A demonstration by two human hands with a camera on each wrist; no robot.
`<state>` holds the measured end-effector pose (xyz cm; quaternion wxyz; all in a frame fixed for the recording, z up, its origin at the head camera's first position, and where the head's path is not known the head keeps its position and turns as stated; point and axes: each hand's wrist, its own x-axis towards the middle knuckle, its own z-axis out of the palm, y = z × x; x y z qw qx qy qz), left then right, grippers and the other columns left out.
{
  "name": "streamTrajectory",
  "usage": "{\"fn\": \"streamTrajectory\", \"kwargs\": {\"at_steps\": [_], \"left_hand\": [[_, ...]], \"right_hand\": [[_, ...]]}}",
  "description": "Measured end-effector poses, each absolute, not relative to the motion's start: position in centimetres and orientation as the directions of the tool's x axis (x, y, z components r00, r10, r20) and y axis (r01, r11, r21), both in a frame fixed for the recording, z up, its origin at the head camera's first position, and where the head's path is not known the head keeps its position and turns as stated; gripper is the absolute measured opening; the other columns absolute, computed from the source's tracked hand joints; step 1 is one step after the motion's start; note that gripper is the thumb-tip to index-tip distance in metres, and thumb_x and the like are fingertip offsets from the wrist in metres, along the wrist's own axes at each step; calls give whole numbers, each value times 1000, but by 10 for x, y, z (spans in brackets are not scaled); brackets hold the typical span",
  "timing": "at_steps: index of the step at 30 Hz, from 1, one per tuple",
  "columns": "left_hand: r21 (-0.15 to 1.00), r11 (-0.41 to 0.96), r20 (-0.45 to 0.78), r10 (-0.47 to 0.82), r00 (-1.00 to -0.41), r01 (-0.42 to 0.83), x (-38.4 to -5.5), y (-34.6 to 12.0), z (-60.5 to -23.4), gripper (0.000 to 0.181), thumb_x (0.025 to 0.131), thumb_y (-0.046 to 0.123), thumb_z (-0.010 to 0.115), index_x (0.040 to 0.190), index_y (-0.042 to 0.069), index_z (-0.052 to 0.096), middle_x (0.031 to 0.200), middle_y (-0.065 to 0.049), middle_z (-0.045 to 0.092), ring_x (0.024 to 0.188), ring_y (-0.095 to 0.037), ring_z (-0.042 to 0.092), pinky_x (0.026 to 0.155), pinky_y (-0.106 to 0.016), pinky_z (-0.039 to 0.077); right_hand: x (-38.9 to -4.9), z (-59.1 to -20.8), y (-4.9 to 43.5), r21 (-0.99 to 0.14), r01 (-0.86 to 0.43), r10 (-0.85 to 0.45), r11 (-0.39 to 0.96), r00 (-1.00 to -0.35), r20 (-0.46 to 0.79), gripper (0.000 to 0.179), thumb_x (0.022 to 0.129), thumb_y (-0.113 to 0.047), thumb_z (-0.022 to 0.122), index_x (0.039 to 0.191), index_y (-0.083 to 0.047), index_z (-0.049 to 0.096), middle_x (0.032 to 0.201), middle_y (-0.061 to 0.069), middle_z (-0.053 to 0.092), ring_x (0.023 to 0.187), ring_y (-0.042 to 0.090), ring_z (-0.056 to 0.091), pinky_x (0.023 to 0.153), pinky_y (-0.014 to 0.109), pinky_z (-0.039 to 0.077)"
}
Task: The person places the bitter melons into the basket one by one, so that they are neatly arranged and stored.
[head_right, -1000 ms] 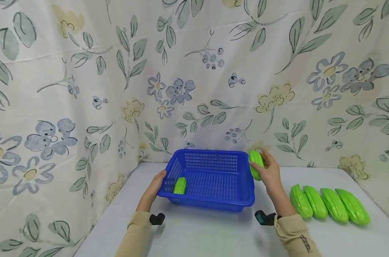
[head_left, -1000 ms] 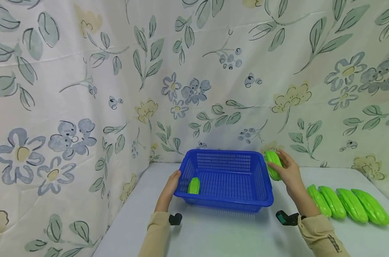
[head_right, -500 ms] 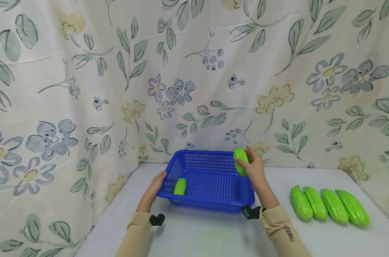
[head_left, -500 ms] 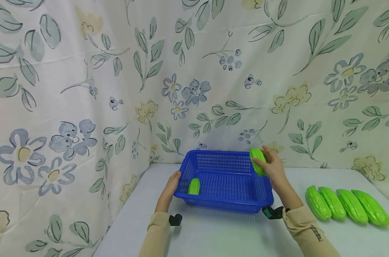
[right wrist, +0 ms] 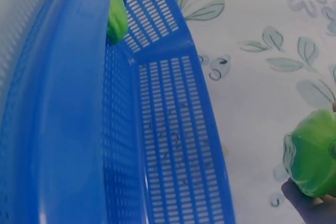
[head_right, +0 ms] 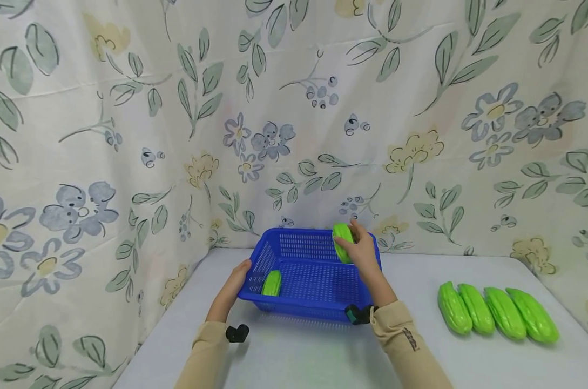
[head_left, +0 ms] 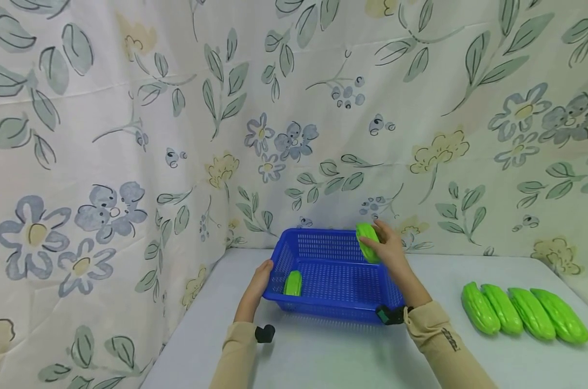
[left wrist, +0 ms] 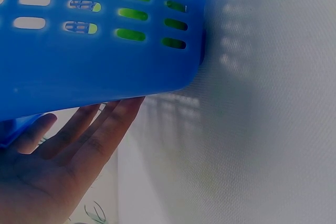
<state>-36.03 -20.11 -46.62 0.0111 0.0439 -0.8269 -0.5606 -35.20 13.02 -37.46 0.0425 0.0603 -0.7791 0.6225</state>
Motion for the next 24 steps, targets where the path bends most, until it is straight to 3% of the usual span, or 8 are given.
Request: {"fn": "streamTrajectory", "kwargs": {"at_steps": [16,24], "left_hand": [[932,360,-17,-74,-997,-42,-359,-202,-466,55,106,32,28,147,-4,35,151,-28,38,144,-47,28,118,-63,21],[932,358,-25,-73,-997,-50,-359,-201,-466,56,106,33,28,148,-4,34,152,-28,36,145,-47,27,118,-63,21]], "right_hand": [[-362,-374,86,-968,-121,-80,221,-991,106,75,96,-18,61,156,-7,17,159,21,28,144,38,34,111,52,41],[-365,-377,63,-966,-103,-105,239,-991,80,74,96,-18,62,156,-7,20,155,23,34,137,40,42,106,53,45]]}}
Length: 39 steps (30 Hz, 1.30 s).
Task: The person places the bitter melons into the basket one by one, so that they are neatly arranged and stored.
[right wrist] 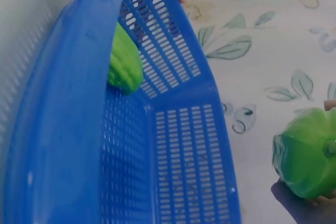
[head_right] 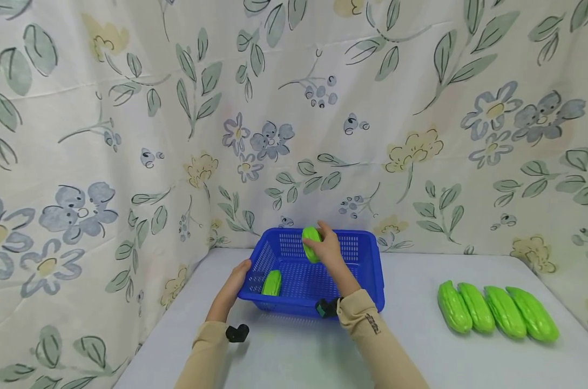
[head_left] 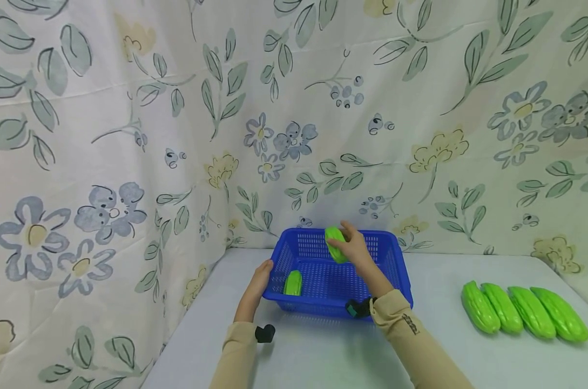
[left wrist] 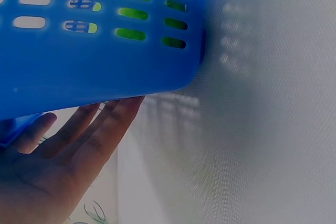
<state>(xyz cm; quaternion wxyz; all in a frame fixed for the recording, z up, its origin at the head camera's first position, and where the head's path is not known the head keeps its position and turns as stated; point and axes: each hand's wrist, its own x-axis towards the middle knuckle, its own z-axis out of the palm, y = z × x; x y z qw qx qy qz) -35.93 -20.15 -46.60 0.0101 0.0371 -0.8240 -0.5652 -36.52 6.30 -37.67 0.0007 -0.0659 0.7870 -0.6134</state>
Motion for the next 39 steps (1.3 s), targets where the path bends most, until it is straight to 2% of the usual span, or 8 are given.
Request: {"fn": "streamTrajectory", "kwargs": {"at_steps": [12,22,33,39], "left_hand": [[935,353,-16,-73,-997,-41,-358,-201,-465,56,107,34,27,148,-3,35,151,-27,39,144,-47,29,118,-63,22],[933,356,-25,-71,-997,-49,-361,-201,-466,55,106,33,28,147,-3,36,150,-27,39,144,-46,29,118,-64,22],[935,352,-16,-82,-997,-44,-359,-202,-465,54,106,32,28,146,-3,38,149,-27,41,143,-47,31,117,-63,23],[935,353,-11,-74,-997,-37,-359,-201,-465,53,106,31,28,146,-4,39,149,-28,41,142,-47,31,117,-63,23]], "right_hand": [[-371,-390,41,-956,-91,-113,279,-992,61,73,93,-16,65,153,-5,26,150,27,41,130,42,50,101,50,50],[-372,-395,29,-959,-11,-107,282,-994,-20,73,92,-17,66,153,-3,27,148,28,43,125,41,54,100,48,51],[-374,-402,14,-958,56,-93,282,-992,-85,72,91,-17,68,151,-2,31,147,29,43,125,41,54,100,47,52],[-372,-406,11,-954,99,-81,284,-989,-127,72,89,-18,69,150,-1,32,147,30,42,128,42,51,104,48,48]]}}
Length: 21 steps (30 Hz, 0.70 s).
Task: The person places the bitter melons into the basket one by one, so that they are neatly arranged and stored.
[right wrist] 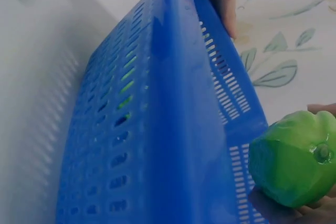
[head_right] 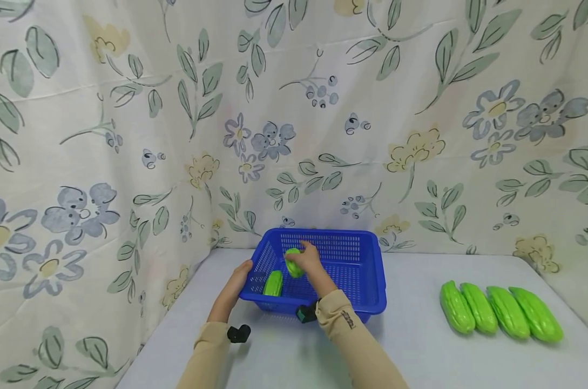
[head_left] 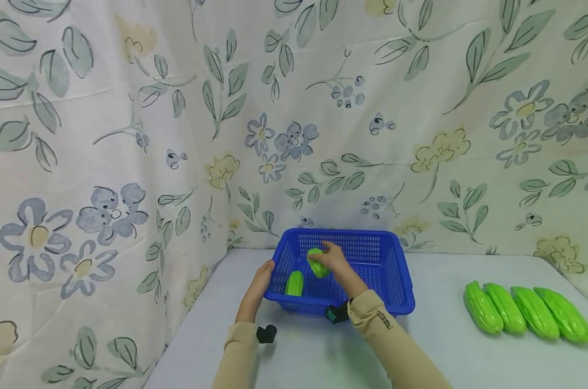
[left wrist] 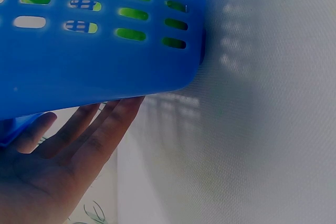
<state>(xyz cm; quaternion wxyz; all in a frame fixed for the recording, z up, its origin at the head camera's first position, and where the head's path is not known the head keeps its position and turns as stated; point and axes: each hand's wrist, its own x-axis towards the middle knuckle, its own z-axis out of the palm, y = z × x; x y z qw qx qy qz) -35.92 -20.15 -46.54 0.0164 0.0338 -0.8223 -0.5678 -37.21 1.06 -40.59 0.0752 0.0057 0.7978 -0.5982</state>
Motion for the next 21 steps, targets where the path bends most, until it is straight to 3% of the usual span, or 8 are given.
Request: {"fn": "streamTrajectory", "kwargs": {"at_steps": [21], "left_hand": [[936,349,-23,-75,-997,-48,-360,-201,-462,54,106,30,27,146,-5,37,147,-30,42,141,-47,34,117,-62,25]], "right_hand": [[-373,-422,3,-930,194,-85,312,-969,-230,74,86,-18,70,147,5,35,142,31,43,121,39,53,101,45,49]]}}
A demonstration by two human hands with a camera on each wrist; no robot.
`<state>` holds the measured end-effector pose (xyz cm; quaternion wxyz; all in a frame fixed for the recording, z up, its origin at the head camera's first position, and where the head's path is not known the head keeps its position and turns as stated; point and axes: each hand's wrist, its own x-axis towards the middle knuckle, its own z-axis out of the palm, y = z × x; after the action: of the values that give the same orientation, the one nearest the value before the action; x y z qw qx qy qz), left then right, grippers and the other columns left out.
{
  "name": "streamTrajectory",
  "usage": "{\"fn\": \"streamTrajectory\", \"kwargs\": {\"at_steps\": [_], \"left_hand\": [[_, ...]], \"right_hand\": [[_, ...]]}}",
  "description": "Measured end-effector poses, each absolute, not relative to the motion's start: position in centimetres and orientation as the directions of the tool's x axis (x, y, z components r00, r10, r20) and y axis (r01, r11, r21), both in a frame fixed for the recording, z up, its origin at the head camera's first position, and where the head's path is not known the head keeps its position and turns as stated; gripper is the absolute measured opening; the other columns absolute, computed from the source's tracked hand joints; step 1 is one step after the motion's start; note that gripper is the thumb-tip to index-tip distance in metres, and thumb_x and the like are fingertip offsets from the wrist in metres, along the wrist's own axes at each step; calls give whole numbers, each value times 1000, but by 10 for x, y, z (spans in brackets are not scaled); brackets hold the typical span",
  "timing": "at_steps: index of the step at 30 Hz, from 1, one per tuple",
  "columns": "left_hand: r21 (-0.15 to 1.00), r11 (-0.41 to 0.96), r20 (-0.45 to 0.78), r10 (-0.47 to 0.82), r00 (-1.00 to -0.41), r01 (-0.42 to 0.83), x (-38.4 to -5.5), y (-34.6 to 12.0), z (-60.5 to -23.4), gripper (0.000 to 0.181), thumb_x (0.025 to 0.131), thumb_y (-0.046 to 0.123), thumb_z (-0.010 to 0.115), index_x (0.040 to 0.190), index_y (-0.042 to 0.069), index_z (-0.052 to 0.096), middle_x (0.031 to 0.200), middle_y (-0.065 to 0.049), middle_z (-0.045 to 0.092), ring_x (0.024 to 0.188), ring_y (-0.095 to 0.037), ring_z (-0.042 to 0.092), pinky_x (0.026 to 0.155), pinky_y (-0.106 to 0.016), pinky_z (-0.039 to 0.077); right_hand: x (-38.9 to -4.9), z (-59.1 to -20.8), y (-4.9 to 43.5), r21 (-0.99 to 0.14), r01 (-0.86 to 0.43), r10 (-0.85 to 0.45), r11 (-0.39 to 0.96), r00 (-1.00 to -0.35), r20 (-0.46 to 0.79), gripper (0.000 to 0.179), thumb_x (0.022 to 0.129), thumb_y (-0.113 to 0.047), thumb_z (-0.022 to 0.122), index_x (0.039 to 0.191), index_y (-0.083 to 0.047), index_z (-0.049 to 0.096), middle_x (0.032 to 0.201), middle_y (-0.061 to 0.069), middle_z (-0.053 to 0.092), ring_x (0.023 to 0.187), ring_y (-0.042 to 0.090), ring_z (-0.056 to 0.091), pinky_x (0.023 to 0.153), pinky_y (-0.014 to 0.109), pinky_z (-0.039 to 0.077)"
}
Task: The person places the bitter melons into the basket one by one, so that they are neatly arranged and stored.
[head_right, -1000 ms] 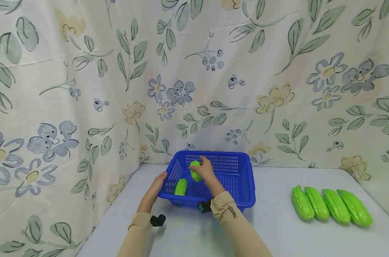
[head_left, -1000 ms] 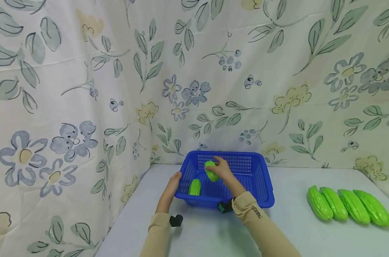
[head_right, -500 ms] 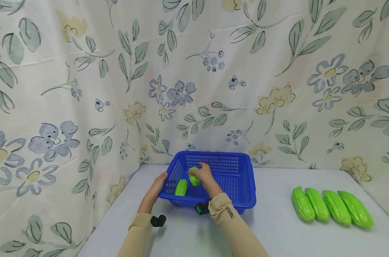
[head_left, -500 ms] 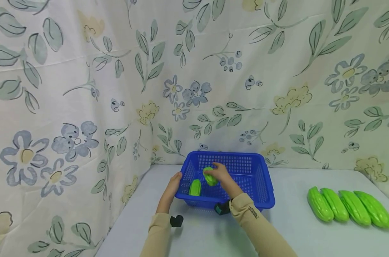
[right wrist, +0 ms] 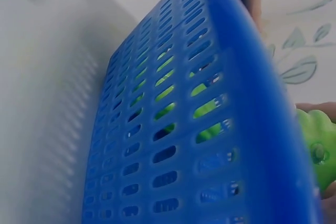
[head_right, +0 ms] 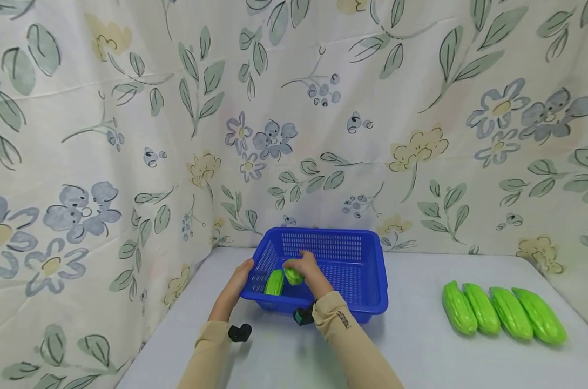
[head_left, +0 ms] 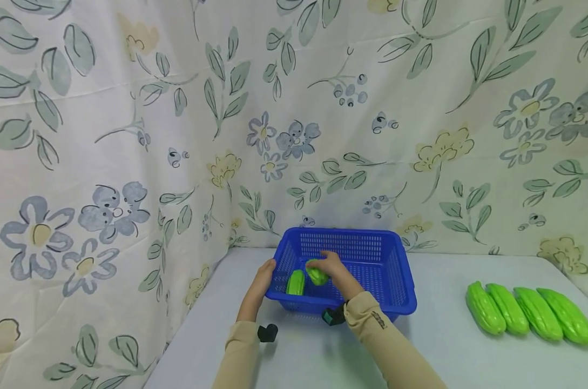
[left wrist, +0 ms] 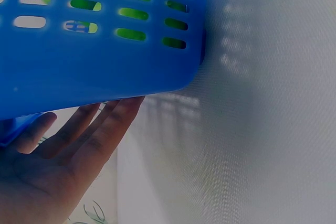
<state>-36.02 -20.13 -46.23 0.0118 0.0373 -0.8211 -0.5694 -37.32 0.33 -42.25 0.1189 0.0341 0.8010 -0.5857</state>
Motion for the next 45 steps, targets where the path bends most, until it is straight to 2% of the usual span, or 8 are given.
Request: {"fn": "streamTrajectory", "kwargs": {"at_steps": [7,19,28,45], "left_hand": [[935,352,-14,-77,-997,-40,-361,-202,-463,53,106,29,28,145,-6,38,147,-30,41,141,-47,33,117,-61,25],[941,335,-24,-72,-997,-47,-361,-201,-464,53,106,30,29,146,-4,37,149,-29,41,142,-47,32,118,-61,23],[938,341,-30,-78,-997,-55,-361,-200,-463,53,106,31,29,146,-3,38,147,-28,43,141,-46,34,117,-62,25],[938,345,-10,-82,-997,-38,-363,-202,-464,52,106,29,28,144,-5,40,144,-30,46,138,-47,38,117,-60,27]], "right_hand": [[-374,-427,4,-908,235,-99,347,-953,-285,78,85,-19,71,147,8,32,137,30,46,112,33,57,95,40,52],[-376,-434,2,-887,241,-97,394,-949,-300,79,82,-17,72,143,14,33,142,34,42,125,41,50,107,49,44],[-373,-436,-3,-899,276,-88,339,-942,-323,79,86,-13,70,149,7,27,150,32,34,137,48,39,113,55,37],[-367,-436,0,-930,293,-120,224,-938,-324,80,87,-12,70,150,6,23,153,34,26,139,52,32,108,62,38]]}}
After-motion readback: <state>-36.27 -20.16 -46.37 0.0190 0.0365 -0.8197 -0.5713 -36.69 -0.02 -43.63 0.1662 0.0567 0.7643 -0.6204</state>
